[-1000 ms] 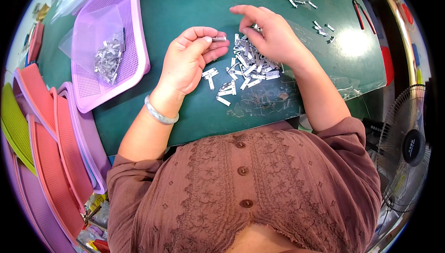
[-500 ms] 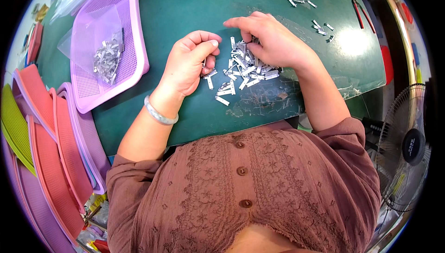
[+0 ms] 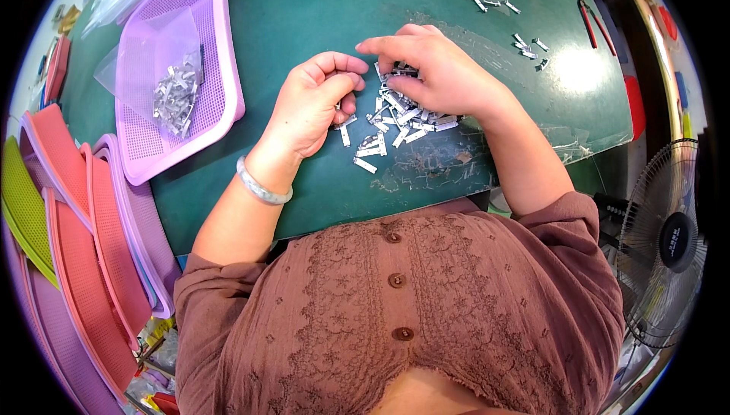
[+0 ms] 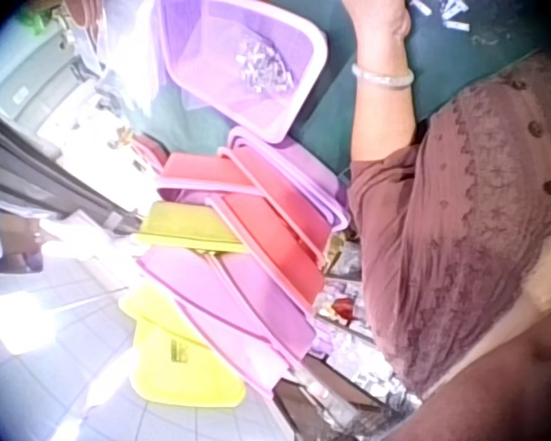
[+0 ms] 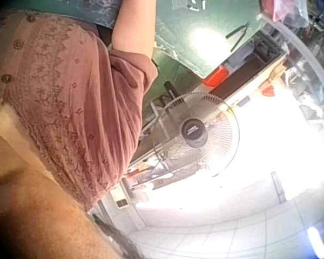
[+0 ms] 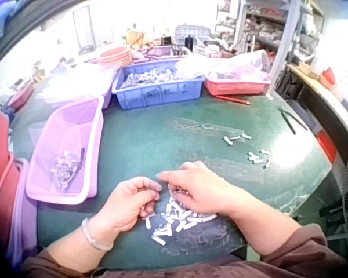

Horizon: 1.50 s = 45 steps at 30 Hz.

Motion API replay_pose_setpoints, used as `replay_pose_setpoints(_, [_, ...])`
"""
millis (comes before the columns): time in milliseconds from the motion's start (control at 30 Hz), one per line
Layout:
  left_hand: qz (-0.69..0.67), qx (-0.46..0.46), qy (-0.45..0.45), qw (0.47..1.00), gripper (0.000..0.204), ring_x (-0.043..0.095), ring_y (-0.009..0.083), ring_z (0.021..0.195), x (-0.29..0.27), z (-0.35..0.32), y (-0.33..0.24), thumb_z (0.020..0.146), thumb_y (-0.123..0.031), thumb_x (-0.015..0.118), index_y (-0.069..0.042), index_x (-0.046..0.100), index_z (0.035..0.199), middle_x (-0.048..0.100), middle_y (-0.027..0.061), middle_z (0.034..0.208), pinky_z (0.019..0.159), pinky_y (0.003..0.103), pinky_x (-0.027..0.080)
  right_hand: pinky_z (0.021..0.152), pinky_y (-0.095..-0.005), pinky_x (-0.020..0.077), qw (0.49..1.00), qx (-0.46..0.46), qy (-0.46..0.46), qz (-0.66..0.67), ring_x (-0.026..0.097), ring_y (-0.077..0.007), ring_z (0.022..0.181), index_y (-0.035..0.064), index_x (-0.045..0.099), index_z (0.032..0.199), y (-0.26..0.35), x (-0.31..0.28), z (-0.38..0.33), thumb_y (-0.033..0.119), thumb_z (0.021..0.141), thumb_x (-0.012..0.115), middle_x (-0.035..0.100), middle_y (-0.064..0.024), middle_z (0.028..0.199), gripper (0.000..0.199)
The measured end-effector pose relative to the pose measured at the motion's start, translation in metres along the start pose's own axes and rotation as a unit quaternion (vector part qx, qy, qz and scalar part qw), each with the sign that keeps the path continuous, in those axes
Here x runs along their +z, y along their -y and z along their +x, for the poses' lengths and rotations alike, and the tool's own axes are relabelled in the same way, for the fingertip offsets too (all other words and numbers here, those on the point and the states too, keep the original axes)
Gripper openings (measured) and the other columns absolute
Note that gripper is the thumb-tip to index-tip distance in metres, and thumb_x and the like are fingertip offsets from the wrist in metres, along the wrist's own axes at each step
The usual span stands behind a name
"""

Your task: The person repeatedly picks up small cylindrical metal pieces from a green table, aligns them with other pieces, and places them into a purple basket. The person handles the components one at a time throughout the clip.

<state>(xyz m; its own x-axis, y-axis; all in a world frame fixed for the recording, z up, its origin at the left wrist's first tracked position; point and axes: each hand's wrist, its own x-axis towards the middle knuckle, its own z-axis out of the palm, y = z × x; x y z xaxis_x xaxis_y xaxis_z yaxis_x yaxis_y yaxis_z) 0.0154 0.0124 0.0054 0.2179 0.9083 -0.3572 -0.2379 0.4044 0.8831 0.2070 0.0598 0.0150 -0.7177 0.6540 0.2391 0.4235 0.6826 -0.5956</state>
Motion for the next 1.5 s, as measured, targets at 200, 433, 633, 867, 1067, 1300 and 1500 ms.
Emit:
replay_pose_setpoints(200, [0.003, 0.000, 0.008, 1.000, 0.012, 0.044, 0.0043, 0.052, 0.001, -0.001, 0.001, 0.085, -0.006, 0.052, -0.001, 0.058, 0.095, 0.055, 0.0015, 0.077, 0.044, 0.017, 0.033, 0.071, -0.0278, 0.0446, 0.989, 0.043, -0.063, 0.130, 0.056, -0.0138, 0.074, 0.0043, 0.055, 0.113, -0.004, 0.003, 0.000, -0.003, 0.072, 0.061, 0.060, -0.0024, 0.080, 0.043])
replay_pose_setpoints(433, [0.036, 0.003, 0.054, 0.998, 0.020, 0.049, 0.0040, 0.059, 0.005, -0.004, 0.000, 0.086, -0.012, 0.054, 0.000, 0.059, 0.101, 0.058, 0.0001, 0.078, 0.049, 0.015, 0.038, 0.070, -0.0215, 0.0479, 0.871, 0.155, -0.138, 0.446, 0.058, -0.0090, 0.075, -0.0021, 0.050, 0.117, 0.001, 0.004, 0.003, -0.002, 0.080, 0.059, 0.060, -0.0035, 0.083, 0.038])
replay_pose_setpoints(633, [-0.002, 0.000, 0.100, 0.995, 0.019, 0.047, 0.0049, 0.057, 0.006, -0.004, 0.000, 0.089, -0.016, 0.052, -0.002, 0.061, 0.098, 0.058, 0.0003, 0.075, 0.047, 0.016, 0.035, 0.069, -0.0226, 0.0483, 0.853, 0.176, -0.157, 0.466, 0.058, -0.0105, 0.075, -0.0028, 0.050, 0.117, 0.009, 0.005, 0.003, -0.001, 0.080, 0.060, 0.060, -0.0048, 0.084, 0.038])
replay_pose_setpoints(867, [-0.065, -0.031, 0.072, 0.995, 0.017, 0.043, 0.0059, 0.054, 0.002, -0.002, -0.001, 0.089, -0.018, 0.051, -0.003, 0.060, 0.089, 0.053, -0.0008, 0.070, 0.047, 0.018, 0.034, 0.071, -0.0234, 0.0480, 0.847, 0.155, -0.142, 0.489, 0.059, -0.0114, 0.076, -0.0028, 0.049, 0.118, 0.007, 0.004, 0.004, 0.000, 0.082, 0.058, 0.061, -0.0057, 0.085, 0.037])
replay_pose_setpoints(1067, [-0.109, -0.048, 0.078, 0.990, 0.015, 0.046, 0.0056, 0.055, -0.004, 0.001, -0.002, 0.088, -0.018, 0.055, -0.004, 0.061, 0.087, 0.054, -0.0013, 0.067, 0.047, 0.017, 0.035, 0.074, -0.0240, 0.0482, 0.844, 0.137, -0.130, 0.501, 0.059, -0.0121, 0.079, -0.0022, 0.049, 0.118, 0.004, 0.004, 0.002, 0.000, 0.083, 0.056, 0.061, -0.0065, 0.088, 0.036])
replay_pose_setpoints(1300, [0.051, 0.068, 0.015, 0.996, 0.015, 0.048, 0.0040, 0.058, 0.002, -0.002, -0.001, 0.086, -0.015, 0.057, -0.002, 0.061, 0.090, 0.056, -0.0018, 0.071, 0.050, 0.017, 0.039, 0.075, -0.0237, 0.0493, 0.852, 0.131, -0.119, 0.492, 0.060, -0.0126, 0.080, -0.0021, 0.048, 0.119, 0.003, 0.005, 0.002, -0.004, 0.080, 0.057, 0.060, -0.0075, 0.091, 0.040])
replay_pose_setpoints(1500, [0.134, 0.122, -0.020, 0.983, 0.016, 0.049, 0.0035, 0.060, 0.003, -0.002, 0.001, 0.085, -0.012, 0.059, 0.001, 0.060, 0.093, 0.057, -0.0019, 0.073, 0.053, 0.017, 0.040, 0.071, -0.0213, 0.0482, 0.856, 0.133, -0.127, 0.482, 0.058, -0.0096, 0.077, -0.0038, 0.049, 0.116, 0.004, 0.006, 0.003, -0.006, 0.077, 0.059, 0.060, -0.0063, 0.086, 0.040])
